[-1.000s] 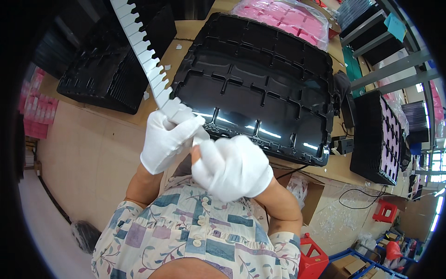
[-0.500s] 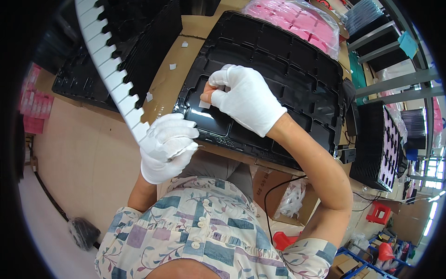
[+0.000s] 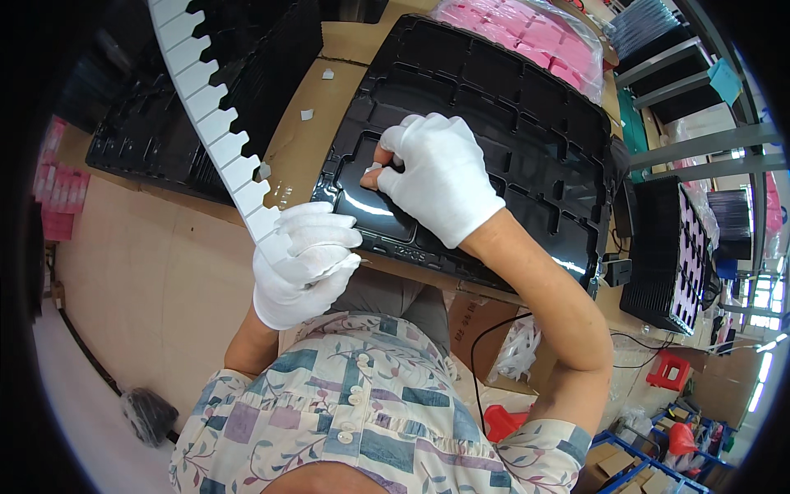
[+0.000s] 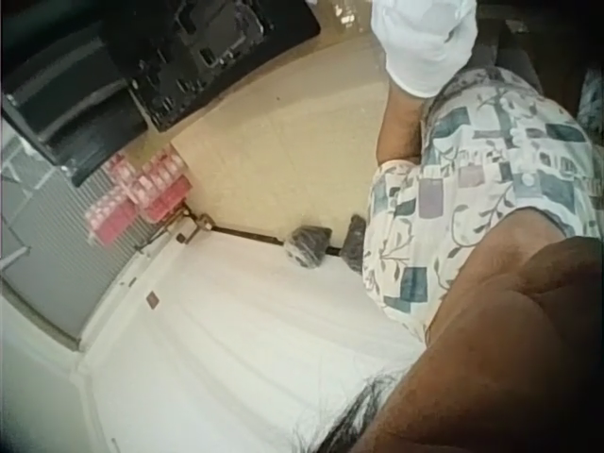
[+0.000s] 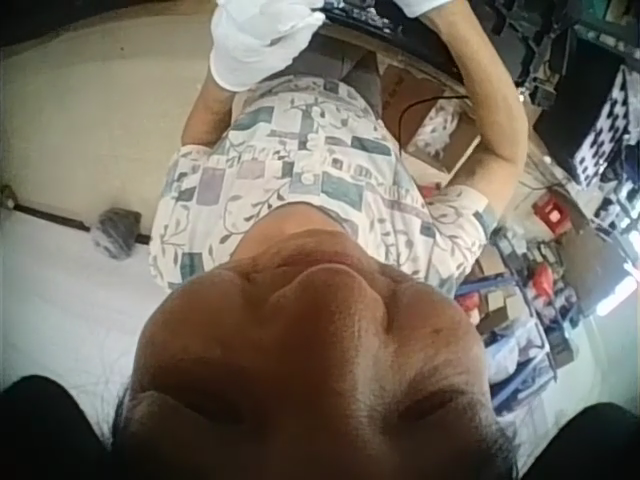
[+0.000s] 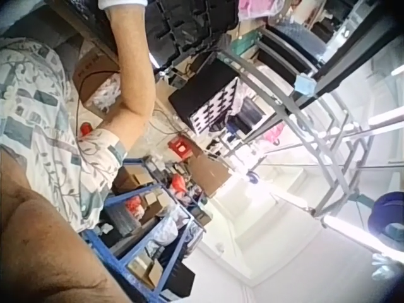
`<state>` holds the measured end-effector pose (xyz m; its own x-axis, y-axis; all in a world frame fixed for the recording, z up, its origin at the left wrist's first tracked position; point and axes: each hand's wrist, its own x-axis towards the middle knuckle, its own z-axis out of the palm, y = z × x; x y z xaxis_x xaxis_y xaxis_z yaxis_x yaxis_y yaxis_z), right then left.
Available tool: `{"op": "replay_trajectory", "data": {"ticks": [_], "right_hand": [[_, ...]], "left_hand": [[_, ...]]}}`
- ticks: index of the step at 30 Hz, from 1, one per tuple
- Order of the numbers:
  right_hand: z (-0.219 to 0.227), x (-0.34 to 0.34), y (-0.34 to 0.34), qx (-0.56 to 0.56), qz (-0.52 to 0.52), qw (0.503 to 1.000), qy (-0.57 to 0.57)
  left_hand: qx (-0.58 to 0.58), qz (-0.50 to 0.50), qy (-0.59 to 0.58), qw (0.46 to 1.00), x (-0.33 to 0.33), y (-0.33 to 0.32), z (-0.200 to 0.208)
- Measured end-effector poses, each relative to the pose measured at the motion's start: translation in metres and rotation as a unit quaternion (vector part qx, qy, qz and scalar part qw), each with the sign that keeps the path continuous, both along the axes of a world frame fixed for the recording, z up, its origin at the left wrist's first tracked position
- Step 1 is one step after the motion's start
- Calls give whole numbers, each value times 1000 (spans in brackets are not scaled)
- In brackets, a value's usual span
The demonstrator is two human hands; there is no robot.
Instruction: The person assembles internal component strips into a black tray by hand, using foam padding and adhesive strips to secure them.
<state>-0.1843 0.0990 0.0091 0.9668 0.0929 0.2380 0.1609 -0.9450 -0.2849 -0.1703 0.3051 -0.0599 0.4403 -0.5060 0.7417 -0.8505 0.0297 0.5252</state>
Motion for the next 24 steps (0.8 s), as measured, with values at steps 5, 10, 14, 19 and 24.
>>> {"op": "replay_trajectory", "data": {"ticks": [5, 10, 14, 19, 24], "right_hand": [[-3, 5, -9, -28, 38, 999, -11], [-5, 6, -2, -137, 46, 989, -13], [-5, 9, 4, -297, 111, 943, -102], [1, 5, 0, -86, 194, 977, 21], [6, 5, -26, 429, -41, 903, -3]], "left_hand": [[6, 13, -9, 1000, -1, -1, 2], [1, 7, 4, 1000, -3, -3, 1], [-3, 9, -14, 1000, -2, -4, 2], [10, 23, -17, 1000, -3, -5, 5], [-22, -53, 114, 992, 2, 6, 21]]}}
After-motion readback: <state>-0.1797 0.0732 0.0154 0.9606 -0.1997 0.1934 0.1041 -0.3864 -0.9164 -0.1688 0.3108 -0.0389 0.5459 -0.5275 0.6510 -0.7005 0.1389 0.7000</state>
